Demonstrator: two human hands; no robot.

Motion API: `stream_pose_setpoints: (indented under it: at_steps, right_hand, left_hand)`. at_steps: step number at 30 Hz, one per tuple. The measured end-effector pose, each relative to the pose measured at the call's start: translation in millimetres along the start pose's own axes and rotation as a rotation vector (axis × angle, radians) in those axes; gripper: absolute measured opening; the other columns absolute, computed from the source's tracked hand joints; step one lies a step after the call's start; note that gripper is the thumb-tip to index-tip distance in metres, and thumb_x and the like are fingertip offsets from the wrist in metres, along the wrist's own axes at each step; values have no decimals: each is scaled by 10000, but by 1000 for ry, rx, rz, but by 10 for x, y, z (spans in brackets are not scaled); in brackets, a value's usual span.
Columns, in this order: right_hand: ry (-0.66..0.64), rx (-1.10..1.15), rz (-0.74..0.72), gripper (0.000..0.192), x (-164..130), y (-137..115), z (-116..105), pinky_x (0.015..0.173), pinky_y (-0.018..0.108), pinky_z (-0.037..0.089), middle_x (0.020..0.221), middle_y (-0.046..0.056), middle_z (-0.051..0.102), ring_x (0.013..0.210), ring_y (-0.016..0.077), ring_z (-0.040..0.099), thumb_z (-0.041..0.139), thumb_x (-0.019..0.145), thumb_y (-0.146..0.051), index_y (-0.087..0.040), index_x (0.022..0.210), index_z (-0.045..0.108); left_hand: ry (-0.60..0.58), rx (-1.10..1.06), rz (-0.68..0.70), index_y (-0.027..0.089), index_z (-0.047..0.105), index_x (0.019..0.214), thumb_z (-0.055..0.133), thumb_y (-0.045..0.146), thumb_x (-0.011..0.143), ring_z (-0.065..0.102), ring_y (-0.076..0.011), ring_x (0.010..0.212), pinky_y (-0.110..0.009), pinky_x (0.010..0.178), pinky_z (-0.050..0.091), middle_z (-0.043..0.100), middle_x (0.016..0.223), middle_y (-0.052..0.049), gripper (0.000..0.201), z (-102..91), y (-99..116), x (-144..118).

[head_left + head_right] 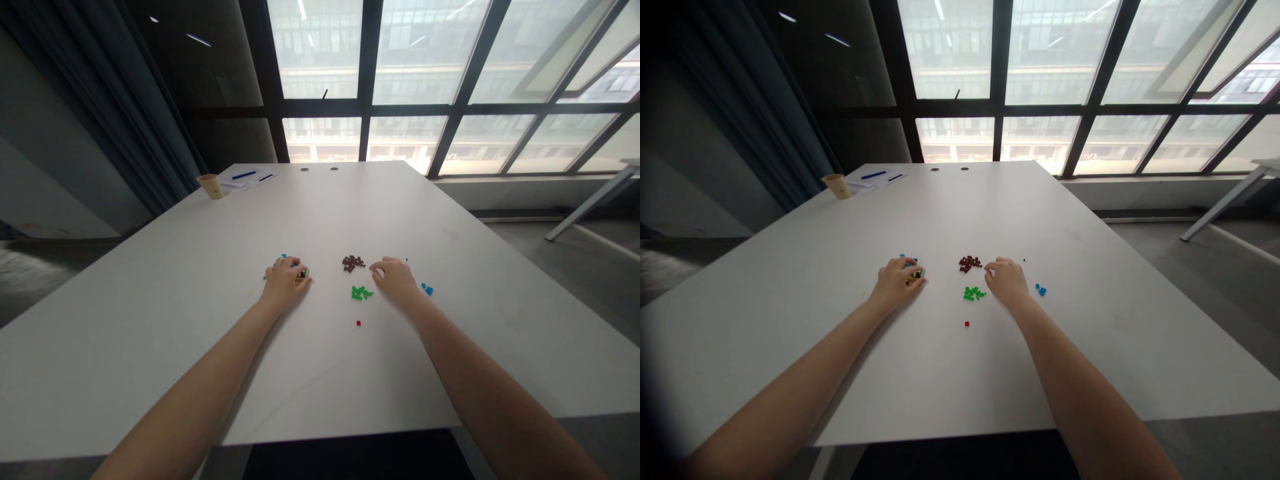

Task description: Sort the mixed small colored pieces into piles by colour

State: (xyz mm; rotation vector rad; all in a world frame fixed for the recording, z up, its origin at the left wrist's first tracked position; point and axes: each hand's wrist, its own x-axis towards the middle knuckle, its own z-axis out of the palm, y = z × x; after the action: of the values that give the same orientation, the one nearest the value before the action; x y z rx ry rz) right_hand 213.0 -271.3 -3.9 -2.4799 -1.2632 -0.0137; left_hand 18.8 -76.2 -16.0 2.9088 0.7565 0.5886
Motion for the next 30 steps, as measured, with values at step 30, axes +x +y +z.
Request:
stream_pose_setpoints:
  at_steps: [30]
  right_hand:
    - [24,234,-164,187,-128,-179,-140,702,251,383,723,21,582,712,134,523,511,769,-240,-210,801,692]
  left_hand:
    - [6,-450,92,174,550,892,391,153,822,573,-163,830,-316,779,462,617,886,-60,175,57,489,-81]
